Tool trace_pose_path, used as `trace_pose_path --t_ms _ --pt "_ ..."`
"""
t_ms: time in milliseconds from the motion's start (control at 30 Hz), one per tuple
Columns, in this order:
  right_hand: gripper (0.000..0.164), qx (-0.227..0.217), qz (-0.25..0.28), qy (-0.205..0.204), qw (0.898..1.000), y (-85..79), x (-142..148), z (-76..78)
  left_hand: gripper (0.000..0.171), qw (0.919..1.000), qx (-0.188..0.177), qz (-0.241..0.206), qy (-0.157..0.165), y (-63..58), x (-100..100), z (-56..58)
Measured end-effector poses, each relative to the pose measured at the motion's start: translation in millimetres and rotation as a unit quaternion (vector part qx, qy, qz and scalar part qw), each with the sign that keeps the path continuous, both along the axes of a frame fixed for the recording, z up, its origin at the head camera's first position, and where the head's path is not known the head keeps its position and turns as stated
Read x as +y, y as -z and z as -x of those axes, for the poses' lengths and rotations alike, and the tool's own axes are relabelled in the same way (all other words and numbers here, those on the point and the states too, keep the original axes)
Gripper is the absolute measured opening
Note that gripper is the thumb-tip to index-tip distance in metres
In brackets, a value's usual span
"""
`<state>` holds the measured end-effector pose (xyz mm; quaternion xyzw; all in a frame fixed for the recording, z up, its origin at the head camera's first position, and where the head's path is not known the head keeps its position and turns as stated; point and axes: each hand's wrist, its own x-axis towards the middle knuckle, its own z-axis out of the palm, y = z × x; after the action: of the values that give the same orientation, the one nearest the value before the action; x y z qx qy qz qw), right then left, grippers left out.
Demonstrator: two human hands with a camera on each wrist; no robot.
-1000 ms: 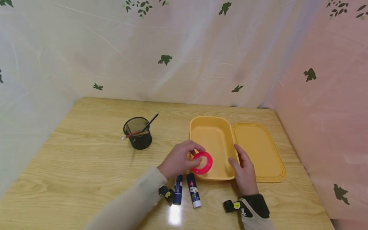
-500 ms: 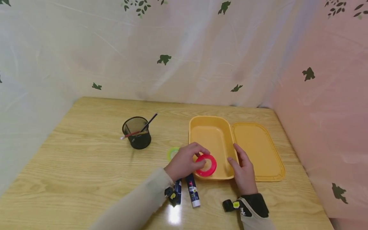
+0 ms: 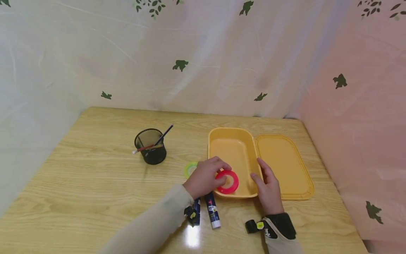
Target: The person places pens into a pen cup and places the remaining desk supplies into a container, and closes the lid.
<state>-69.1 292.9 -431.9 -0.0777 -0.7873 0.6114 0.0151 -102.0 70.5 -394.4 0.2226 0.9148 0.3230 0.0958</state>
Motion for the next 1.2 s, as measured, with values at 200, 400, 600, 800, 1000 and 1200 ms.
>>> trace_pose_path --t_ms 200,400,600,800,1000,1200 --pt "0.056 -0.007 -0.002 -0.001 1.000 0.0 -0.8 0.2 0.032 0.9995 0.008 0.028 0.010 0.0 -0.3 1.2" --pt "0.057 -0.010 -0.001 -0.002 1.000 -0.3 -1.2 -0.5 0.031 0.9984 0.022 0.046 0.024 2.9 0.4 2.1" --pt "0.057 -0.004 -0.003 -0.006 1.000 0.2 -0.7 -0.1 0.029 0.9979 0.041 0.040 0.031 3.2 -1.1 1.0" --pt "0.057 0.006 0.024 -0.012 1.000 1.5 -1.0 0.4 0.029 0.9983 0.042 0.019 0.035 1.4 -5.7 -1.4" --pt "0.057 -0.003 0.013 -0.008 1.000 -0.7 -1.8 1.3 0.027 0.9995 0.013 -0.022 0.019 -7.9 -11.5 -4.6" --pt "0.057 -0.003 0.011 -0.006 1.000 0.2 -0.5 1.1 0.027 0.9964 -0.025 -0.081 -0.006 -18.5 -24.0 -5.5"
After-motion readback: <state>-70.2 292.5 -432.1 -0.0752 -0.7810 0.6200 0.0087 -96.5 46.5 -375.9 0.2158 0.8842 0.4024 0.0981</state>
